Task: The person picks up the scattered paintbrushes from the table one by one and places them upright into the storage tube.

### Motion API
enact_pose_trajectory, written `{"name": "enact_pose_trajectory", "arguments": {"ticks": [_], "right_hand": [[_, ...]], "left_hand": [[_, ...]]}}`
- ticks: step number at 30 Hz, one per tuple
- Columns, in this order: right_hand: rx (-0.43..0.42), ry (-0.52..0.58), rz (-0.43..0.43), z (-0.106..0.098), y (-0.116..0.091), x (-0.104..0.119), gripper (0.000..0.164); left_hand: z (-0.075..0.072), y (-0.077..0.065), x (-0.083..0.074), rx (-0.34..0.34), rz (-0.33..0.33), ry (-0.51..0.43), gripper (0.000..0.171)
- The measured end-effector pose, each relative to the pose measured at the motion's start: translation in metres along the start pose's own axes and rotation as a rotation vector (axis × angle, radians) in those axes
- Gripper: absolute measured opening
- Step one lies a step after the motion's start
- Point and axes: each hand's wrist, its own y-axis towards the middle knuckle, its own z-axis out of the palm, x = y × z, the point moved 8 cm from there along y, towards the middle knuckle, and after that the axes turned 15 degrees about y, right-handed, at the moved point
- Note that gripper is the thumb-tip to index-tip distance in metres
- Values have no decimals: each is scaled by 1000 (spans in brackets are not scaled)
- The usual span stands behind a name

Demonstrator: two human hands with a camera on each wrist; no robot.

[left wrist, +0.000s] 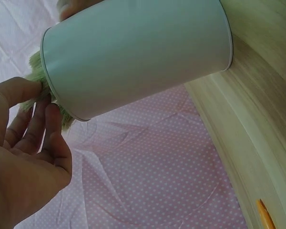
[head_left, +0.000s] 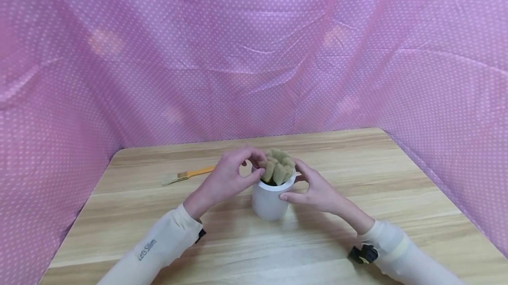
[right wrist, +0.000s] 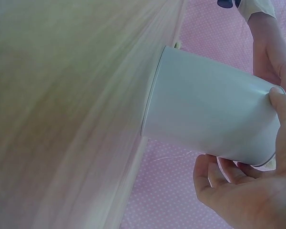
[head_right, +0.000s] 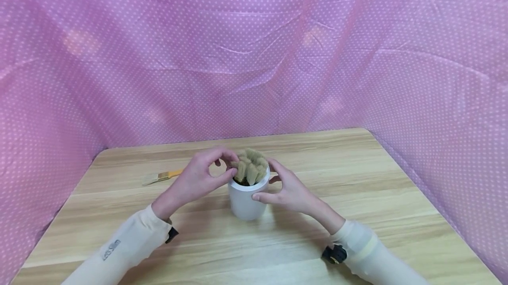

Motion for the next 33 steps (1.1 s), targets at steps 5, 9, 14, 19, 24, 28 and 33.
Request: {"name": "enact_pose_trajectory", "arguments": {"ticks": [5, 9, 14, 19, 24, 28, 33], "right_hand": [[9, -8, -6, 0, 0, 1, 88], [8, -9, -6, 1, 1, 1, 88], [6, -3, -18, 1, 1, 2, 88], [4, 3, -19, 1, 1, 2, 87], [-9, -4, 2, 0, 0, 0, 88], [-24, -11, 29, 1, -1, 3, 90], [-22, -2, 45, 7, -2, 23, 87]], "left_hand": [[0, -3, 6, 6, -34, 19, 23], [1, -4, 14, 4, -77, 43, 22], [2, -4, 19, 3, -111, 45, 22], [3, -6, 21, 9, -153, 23, 26], [-1, -10, 22, 24, -168, -2, 32], [-11, -16, 29, 19, -181, -10, 40], [-26, -30, 51, 25, -230, 22, 44]]}}
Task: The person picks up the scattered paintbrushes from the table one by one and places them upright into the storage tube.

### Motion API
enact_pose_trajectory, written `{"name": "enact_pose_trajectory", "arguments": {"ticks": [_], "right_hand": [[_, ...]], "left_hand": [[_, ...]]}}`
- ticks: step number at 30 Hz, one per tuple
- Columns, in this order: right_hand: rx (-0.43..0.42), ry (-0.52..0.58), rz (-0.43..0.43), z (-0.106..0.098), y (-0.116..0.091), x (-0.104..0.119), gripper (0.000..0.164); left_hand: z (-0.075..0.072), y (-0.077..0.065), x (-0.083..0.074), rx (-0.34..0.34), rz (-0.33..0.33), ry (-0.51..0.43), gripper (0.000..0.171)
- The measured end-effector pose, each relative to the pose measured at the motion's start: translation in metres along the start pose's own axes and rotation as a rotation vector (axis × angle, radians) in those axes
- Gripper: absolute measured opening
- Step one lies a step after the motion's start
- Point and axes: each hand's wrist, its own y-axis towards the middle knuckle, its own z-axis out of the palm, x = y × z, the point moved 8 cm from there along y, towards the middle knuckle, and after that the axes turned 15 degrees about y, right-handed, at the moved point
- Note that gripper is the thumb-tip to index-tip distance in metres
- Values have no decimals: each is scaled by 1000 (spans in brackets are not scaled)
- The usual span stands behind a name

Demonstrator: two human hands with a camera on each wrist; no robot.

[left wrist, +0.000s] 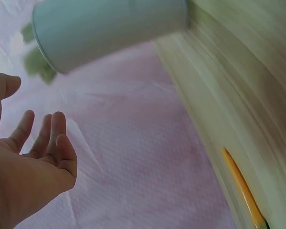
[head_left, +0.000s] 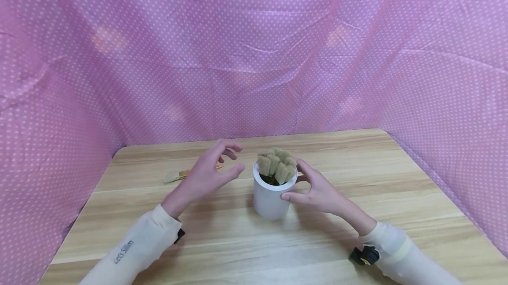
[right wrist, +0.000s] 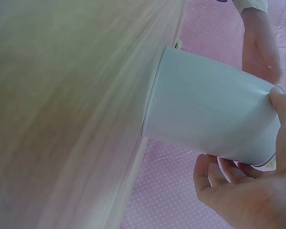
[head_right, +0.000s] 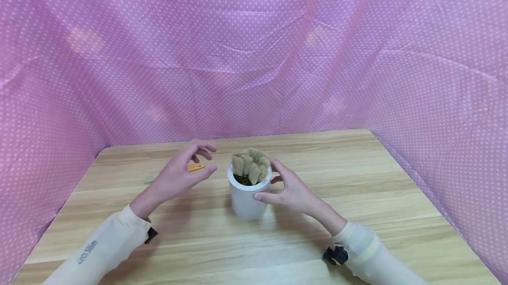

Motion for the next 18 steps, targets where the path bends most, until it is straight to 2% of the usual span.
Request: {"name": "enact_pose_trajectory", "arguments": {"ticks": [5, 10, 14, 18], "right_hand": [[8, 0, -25, 3, -2, 14, 83], [8, 8, -22, 3, -3, 13, 84], [5, 8, -15, -2, -2, -7, 87], [18, 16, -49, -6, -1, -21, 88]], "left_hand": [[-10, -12, 39, 71, -90, 117, 45], [-19, -25, 91, 157, -186, 246, 45], [-25, -35, 131, 213, -239, 288, 48], [-31, -50, 156, 281, -300, 287, 51]]}}
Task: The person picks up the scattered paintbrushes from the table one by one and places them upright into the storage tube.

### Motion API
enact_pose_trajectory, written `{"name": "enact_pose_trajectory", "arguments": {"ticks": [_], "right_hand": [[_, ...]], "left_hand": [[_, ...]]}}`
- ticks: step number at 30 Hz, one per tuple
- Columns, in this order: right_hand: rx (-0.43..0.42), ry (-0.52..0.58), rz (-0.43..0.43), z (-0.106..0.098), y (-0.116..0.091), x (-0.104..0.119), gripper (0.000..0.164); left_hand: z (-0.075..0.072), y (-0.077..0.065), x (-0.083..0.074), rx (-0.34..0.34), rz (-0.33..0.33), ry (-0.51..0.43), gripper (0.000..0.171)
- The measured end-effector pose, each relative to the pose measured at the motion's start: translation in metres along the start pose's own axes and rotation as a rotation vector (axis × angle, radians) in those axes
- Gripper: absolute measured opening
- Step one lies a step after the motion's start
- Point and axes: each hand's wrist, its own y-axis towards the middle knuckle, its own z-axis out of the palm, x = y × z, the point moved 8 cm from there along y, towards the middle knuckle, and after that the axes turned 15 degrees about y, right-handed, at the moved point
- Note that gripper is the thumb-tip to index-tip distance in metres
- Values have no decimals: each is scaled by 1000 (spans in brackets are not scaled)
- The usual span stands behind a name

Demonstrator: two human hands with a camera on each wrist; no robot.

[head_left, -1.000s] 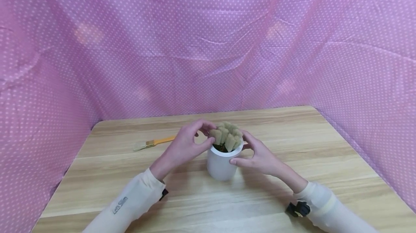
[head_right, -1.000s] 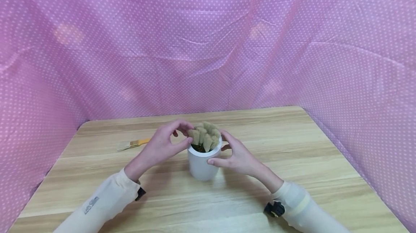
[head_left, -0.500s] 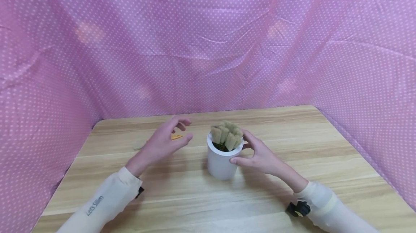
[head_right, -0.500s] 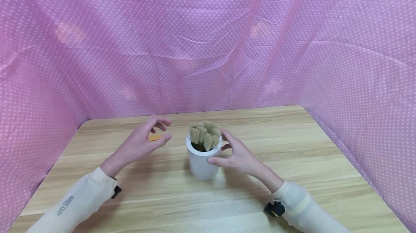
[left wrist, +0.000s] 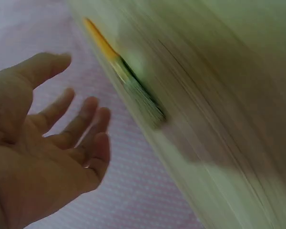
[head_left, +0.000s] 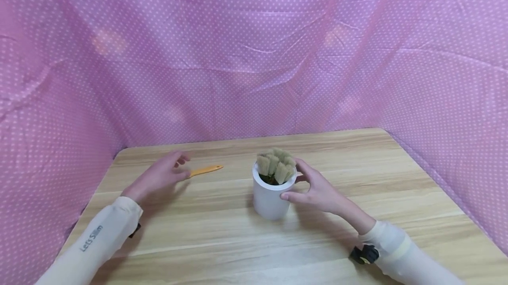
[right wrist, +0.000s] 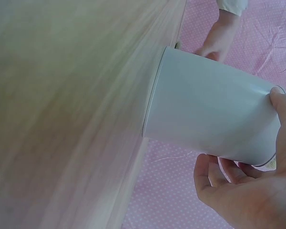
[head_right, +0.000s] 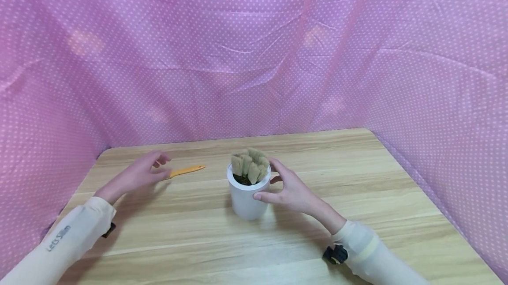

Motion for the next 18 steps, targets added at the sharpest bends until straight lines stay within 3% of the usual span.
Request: {"name": "enact_pose_trajectory", "arguments": {"ticks": [4, 8, 14, 18], "right_hand": [[4, -10, -7, 0, 0, -3, 88], [-9, -29, 6, 0, -1, 0, 89], [-4, -5, 5, 5, -2, 27, 84], [6, 7, 2, 8, -1, 35, 82]], "left_hand": [[6, -5, 19, 80, -63, 8, 53], [8, -6, 26, 125, -103, 39, 50], [10, -1, 24, 155, -86, 60, 26], [11, 1, 22, 156, -59, 95, 20]]}}
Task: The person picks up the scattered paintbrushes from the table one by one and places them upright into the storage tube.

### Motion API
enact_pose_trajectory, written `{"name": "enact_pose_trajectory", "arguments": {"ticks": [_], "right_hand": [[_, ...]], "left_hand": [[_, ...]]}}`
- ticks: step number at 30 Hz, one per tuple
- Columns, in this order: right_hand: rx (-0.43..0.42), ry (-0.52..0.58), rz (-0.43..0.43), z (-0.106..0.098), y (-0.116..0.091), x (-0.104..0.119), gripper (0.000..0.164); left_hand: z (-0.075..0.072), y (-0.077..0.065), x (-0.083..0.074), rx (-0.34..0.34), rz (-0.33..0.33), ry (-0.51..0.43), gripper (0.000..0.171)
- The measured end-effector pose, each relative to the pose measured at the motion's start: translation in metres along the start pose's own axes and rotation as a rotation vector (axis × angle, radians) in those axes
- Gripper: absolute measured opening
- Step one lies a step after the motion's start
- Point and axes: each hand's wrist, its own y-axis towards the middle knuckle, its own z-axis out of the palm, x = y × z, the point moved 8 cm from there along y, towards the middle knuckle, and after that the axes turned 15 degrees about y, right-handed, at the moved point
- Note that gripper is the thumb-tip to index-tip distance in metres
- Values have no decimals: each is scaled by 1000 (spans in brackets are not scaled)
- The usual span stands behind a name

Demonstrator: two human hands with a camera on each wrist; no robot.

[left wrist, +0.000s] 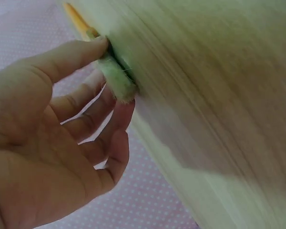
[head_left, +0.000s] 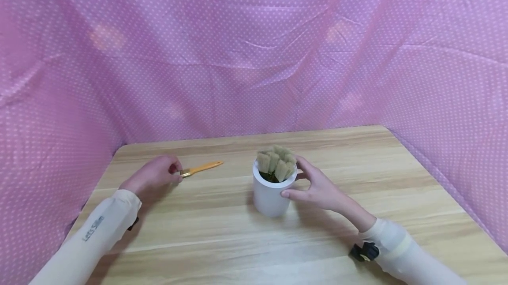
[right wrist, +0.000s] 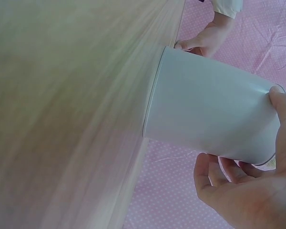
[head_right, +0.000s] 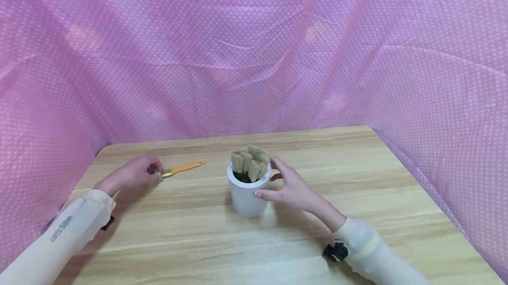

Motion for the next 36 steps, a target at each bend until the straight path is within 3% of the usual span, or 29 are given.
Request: {"name": "enact_pose_trajectory", "arguments": {"ticks": [7, 14, 19, 27, 31, 36], "right_hand": [[-3, 12, 5, 0, 1, -1, 84], [0, 12, 5, 0, 3, 0, 84], [1, 9, 1, 0, 3, 1, 84], [-11, -9, 14, 0, 1, 2, 83], [-12, -13, 21, 0, 1, 2, 84], [-9, -10, 15, 1, 2, 1, 84]], "left_hand": [[-10, -1, -13, -63, 65, -10, 19], [-31, -2, -26, -210, 109, 10, 24], [-49, -4, -36, -292, 119, -43, 23], [-75, -12, -57, -512, 145, -115, 24], [-79, -16, -63, -539, 140, -207, 26], [-79, -20, -68, -508, 125, -300, 27]]}}
